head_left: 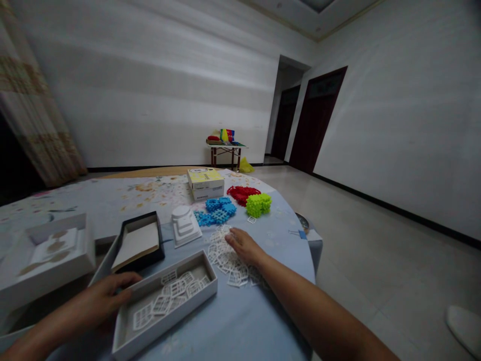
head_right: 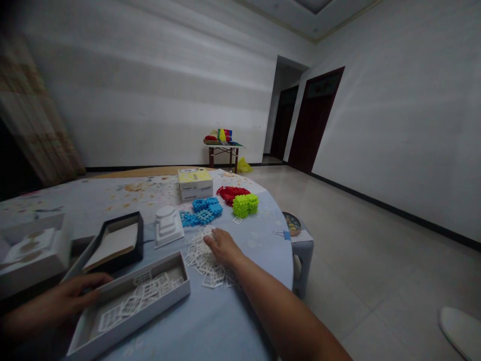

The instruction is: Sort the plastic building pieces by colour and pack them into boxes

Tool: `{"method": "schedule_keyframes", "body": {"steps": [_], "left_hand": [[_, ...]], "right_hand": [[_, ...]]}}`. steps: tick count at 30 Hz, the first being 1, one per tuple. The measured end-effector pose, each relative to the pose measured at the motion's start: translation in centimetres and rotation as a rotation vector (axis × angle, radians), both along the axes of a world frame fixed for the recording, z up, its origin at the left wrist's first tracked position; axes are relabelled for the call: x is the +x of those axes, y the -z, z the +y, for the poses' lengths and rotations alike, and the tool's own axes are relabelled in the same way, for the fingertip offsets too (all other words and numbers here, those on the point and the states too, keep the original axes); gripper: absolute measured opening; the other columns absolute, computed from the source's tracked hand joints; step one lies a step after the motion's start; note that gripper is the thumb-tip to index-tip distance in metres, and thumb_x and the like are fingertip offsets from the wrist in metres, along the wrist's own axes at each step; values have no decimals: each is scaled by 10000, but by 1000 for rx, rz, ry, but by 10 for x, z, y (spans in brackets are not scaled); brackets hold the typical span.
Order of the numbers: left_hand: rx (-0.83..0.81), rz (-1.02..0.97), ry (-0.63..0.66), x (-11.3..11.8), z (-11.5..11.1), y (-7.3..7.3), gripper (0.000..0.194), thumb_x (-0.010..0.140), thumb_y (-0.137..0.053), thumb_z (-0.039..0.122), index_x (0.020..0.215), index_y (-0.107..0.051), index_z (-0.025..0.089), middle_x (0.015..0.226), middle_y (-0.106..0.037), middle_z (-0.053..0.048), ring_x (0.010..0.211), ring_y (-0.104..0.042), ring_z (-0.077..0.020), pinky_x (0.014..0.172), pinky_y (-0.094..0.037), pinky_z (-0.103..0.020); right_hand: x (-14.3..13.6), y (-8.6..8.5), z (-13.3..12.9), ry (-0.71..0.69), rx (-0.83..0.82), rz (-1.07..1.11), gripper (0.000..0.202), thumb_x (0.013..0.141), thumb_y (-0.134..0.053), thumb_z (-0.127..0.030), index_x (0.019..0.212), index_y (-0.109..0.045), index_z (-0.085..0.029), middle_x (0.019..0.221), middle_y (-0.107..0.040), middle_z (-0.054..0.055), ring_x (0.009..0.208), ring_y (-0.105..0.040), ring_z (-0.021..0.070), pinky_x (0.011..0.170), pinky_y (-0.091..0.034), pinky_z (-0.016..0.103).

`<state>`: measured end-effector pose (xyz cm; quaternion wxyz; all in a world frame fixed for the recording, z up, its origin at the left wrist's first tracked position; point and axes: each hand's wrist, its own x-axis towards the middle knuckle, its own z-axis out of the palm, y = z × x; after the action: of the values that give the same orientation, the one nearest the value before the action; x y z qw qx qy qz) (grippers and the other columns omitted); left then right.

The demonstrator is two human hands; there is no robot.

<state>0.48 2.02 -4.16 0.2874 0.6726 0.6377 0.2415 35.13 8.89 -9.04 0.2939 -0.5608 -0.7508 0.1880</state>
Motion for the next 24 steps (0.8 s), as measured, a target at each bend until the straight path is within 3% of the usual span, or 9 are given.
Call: {"method": "schedule_keyframes", "body": {"steps": [3, 6, 8, 10, 15, 19, 22, 24], "left_hand": [[-315, -171, 101, 3, -2, -5, 389, 646, -540, 536, 871, -684, 253, 672, -681, 18, 512, -579, -151, 385, -439, -209], [-320, -195, 63, 6, -4, -7, 393, 641, -551, 504, 912, -660, 241, 672, -670, 20, 472, -551, -136, 375, -431, -212], [-312, -186, 46, 5, -4, -7, 414, 631, -559, 499, 935, -652, 234, 690, -670, 16, 459, -542, -134, 364, -426, -218], [-305, -179, 37, 4, -4, -5, 430, 634, -561, 501, 957, -646, 231, 712, -673, 12, 467, -547, -133, 365, -425, -215], [-291, -176, 58, 0, -3, -1, 446, 676, -521, 511, 998, -640, 225, 761, -681, -13, 514, -579, -156, 372, -432, -218], [-302, -119, 88, 0, -3, -5, 458, 700, -494, 521, 1027, -630, 230, 818, -683, -36, 595, -622, -191, 409, -481, -250], [-319, -59, 92, 5, -3, -10, 505, 667, -517, 549, 1032, -614, 214, 907, -667, -58, 710, -636, -214, 436, -498, -249], [-334, -32, 95, 8, -3, -13, 508, 651, -518, 554, 1008, -614, 206, 880, -653, -51, 685, -618, -195, 426, -480, -231]], "right_hand": [[5, -7, 13, 141, 57, 21, 478, 924, -309, -486, 1199, -563, -191, 1239, -586, 79, 1167, -500, 191, 1008, -347, 336], [21, -10, 28, 300, 57, -16, 439, 935, -306, -403, 1189, -564, -155, 1256, -559, 132, 1202, -461, 242, 1030, -300, 412], [28, -8, 35, 323, 33, -34, 456, 933, -309, -374, 1201, -551, -96, 1284, -519, 197, 1230, -430, 291, 1034, -273, 468], [27, -5, 38, 271, 5, -54, 460, 922, -347, -374, 1196, -557, -71, 1286, -514, 213, 1232, -435, 299, 1038, -277, 461], [19, -7, 21, -2, -42, -36, 513, 891, -404, -490, 1265, -521, -159, 1327, -514, 102, 1236, -453, 199, 1050, -316, 330], [37, -16, -20, -180, -72, -11, 735, 822, -429, -624, 1390, -354, -164, 1469, -298, 128, 1349, -279, 234, 1106, -219, 401], [49, -14, -53, -236, -114, -181, 974, 708, -536, -687, 1447, -199, -149, 1516, -120, 157, 1390, -130, 283, 1119, -163, 447], [49, -10, -66, -257, -99, -285, 1060, 665, -563, -707, 1456, -149, -135, 1520, -63, 168, 1395, -55, 310, 1121, -123, 480]]}}
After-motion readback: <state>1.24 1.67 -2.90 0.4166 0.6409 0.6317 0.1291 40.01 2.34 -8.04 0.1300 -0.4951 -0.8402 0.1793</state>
